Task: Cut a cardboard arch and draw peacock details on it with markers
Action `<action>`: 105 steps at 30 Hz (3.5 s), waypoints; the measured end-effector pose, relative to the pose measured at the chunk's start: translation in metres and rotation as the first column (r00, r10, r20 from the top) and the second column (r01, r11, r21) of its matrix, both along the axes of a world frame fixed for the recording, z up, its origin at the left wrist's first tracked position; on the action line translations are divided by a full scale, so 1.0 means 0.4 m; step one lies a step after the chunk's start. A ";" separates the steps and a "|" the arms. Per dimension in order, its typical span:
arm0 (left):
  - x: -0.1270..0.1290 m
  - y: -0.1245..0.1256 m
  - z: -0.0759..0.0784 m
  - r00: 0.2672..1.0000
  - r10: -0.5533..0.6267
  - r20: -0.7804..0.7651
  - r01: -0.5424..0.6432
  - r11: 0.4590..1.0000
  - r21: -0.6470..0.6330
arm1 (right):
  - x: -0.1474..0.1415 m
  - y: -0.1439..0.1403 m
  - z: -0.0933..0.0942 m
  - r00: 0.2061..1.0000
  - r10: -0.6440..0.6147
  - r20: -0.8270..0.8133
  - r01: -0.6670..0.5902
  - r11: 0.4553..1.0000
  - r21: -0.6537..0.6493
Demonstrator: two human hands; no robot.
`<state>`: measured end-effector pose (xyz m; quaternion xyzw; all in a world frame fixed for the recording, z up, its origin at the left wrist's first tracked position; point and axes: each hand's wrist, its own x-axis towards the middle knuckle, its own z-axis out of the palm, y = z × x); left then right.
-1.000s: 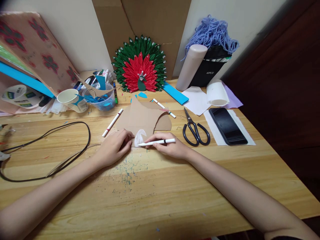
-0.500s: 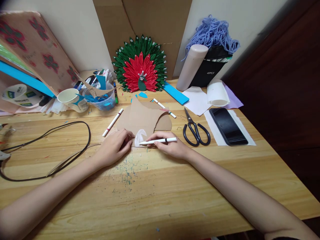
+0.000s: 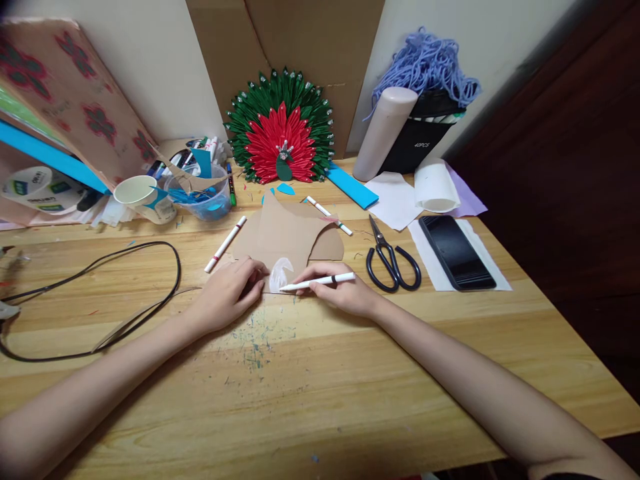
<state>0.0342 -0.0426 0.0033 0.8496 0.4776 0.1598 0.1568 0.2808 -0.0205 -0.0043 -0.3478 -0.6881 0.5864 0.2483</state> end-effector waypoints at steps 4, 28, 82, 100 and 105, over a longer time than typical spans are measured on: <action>0.000 0.000 0.000 1.000 0.004 -0.004 -0.004 1.000 -0.001 | 0.000 0.000 0.001 0.998 -0.058 0.003 0.058 0.998 0.021; -0.001 0.001 -0.001 1.000 0.007 -0.011 -0.007 1.000 0.005 | -0.004 0.000 0.003 0.995 -0.079 -0.066 0.076 0.996 -0.056; 0.001 0.000 0.002 1.000 0.003 0.002 -0.003 1.000 -0.003 | -0.014 -0.005 0.019 0.991 -0.126 0.031 0.122 0.986 0.112; 0.001 0.001 0.001 1.000 0.007 -0.009 -0.007 1.000 -0.001 | -0.009 -0.002 0.022 0.992 -0.048 0.117 0.023 0.979 0.205; 0.001 0.001 0.001 1.000 0.004 0.004 -0.004 1.000 -0.001 | -0.010 -0.002 0.026 0.988 0.019 0.153 -0.048 0.980 0.193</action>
